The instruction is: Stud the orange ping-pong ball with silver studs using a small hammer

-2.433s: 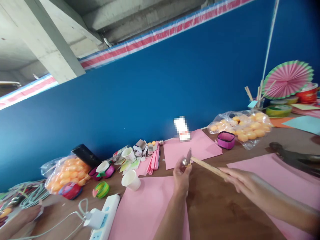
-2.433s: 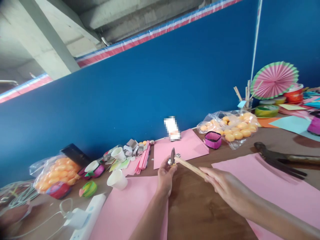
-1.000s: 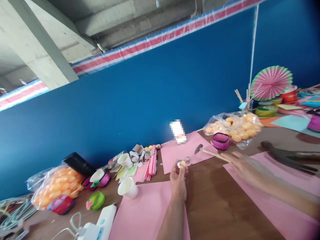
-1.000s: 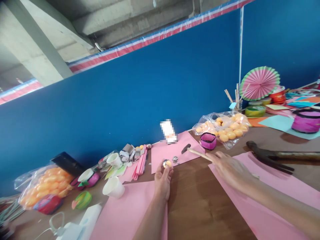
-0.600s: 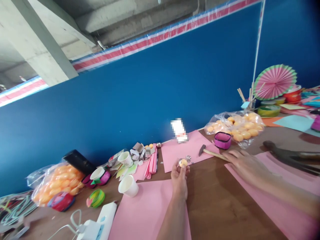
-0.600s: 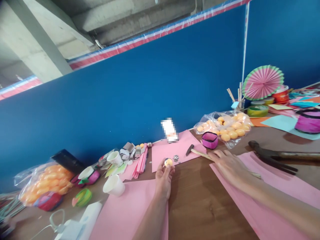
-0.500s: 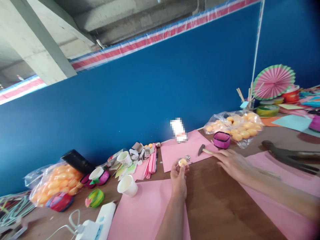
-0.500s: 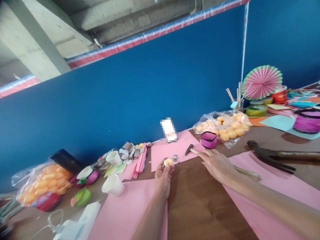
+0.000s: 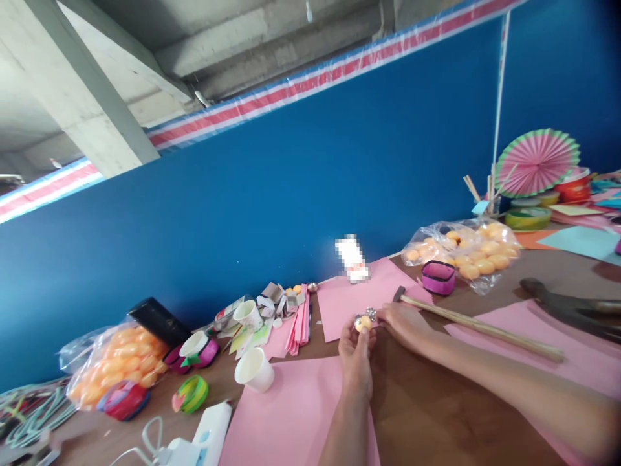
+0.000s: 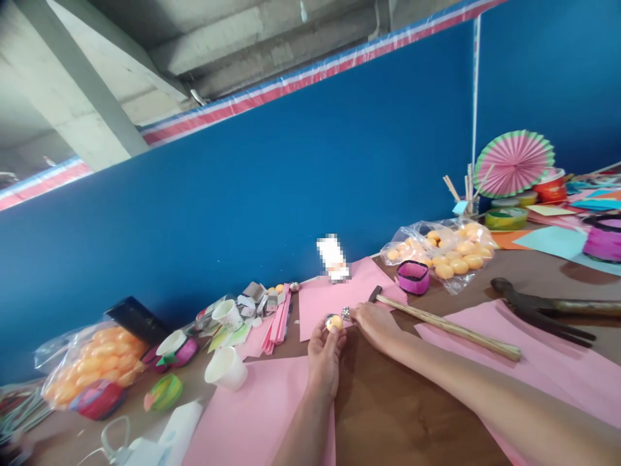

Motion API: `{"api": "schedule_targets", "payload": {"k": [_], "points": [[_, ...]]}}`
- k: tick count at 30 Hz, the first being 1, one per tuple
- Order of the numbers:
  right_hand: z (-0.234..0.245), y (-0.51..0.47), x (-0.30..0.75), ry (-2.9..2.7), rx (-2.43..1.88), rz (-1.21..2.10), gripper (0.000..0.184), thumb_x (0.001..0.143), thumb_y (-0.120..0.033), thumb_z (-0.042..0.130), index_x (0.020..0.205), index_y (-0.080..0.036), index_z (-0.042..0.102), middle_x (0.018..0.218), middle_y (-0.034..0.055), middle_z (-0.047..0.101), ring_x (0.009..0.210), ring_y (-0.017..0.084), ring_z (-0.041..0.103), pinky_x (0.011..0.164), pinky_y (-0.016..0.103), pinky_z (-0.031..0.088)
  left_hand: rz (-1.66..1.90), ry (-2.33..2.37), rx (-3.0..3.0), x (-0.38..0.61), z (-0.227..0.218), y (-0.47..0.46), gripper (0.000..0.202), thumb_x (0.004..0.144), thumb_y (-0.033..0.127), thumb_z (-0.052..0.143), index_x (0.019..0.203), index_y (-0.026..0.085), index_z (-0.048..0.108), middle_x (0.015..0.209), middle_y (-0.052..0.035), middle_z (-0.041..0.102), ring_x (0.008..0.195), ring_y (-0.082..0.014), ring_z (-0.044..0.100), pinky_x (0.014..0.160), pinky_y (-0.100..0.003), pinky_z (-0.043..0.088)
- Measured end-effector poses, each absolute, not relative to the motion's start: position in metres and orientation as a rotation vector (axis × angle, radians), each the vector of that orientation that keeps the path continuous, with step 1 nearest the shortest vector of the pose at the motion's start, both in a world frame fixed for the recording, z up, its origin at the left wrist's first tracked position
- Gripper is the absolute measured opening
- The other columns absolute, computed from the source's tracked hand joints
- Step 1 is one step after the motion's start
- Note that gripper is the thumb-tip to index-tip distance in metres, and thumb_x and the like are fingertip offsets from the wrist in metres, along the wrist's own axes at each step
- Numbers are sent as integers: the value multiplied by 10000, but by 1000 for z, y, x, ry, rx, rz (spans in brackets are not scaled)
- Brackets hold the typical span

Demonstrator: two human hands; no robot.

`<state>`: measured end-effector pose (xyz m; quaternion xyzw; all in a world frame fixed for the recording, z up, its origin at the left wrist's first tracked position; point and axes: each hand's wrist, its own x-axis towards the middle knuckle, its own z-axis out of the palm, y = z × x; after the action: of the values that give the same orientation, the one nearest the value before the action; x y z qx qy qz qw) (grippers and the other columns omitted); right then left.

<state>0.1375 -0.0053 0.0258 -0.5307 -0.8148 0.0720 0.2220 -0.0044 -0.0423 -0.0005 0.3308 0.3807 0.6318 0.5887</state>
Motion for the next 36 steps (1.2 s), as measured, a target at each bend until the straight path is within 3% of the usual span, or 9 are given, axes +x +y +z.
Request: {"api": "schedule_targets", "payload": {"k": [4,9,14,19,24,33,36], "points": [[24,-8,140,-2169,-1421,247,179,819,-186,395,813,-187,574,807,47,642,770,177,594,670,256,405,1456,884,778,-4,1,-43,501,708,328,630,1172,212,482,1030,-68,609,827,-127,597,780,-265,454],[33,-13,139,-1866,-1220,569,114,795,-266,445,758,-198,529,751,17,638,714,170,593,660,264,436,1450,900,776,-3,12,-48,524,668,336,664,1153,210,511,1116,-94,582,924,-178,581,791,-287,450],[37,-17,138,-1724,-1117,771,171,797,-346,471,747,-197,538,750,14,632,726,168,578,696,275,441,1464,943,774,0,18,-50,542,636,351,685,1134,197,534,1056,-98,611,885,-181,596,761,-285,455],[32,-19,140,-1596,-1091,895,170,788,-364,502,771,-196,531,663,-16,584,592,128,528,550,233,419,1455,998,812,0,14,-48,573,630,354,689,1156,195,523,1010,-83,618,825,-151,597,707,-250,464],[28,-22,140,-1506,-1039,1061,215,768,-393,539,726,-182,543,556,-47,508,515,98,475,478,203,380,1421,1006,880,-3,14,-49,639,639,351,683,1223,202,471,817,-28,631,724,-125,599,714,-266,477],[22,-29,133,-1468,-998,1118,239,780,-390,521,881,-176,558,803,27,631,667,139,575,616,261,471,1425,821,879,-3,11,-48,576,729,318,605,1261,200,418,1034,-81,637,975,-206,584,901,-375,420],[23,-30,132,-1505,-976,1098,194,789,-364,517,820,-179,569,734,5,623,637,130,563,603,248,456,1411,820,913,-3,10,-48,559,739,294,597,1258,194,416,1042,-87,637,959,-211,594,896,-397,426]]}}
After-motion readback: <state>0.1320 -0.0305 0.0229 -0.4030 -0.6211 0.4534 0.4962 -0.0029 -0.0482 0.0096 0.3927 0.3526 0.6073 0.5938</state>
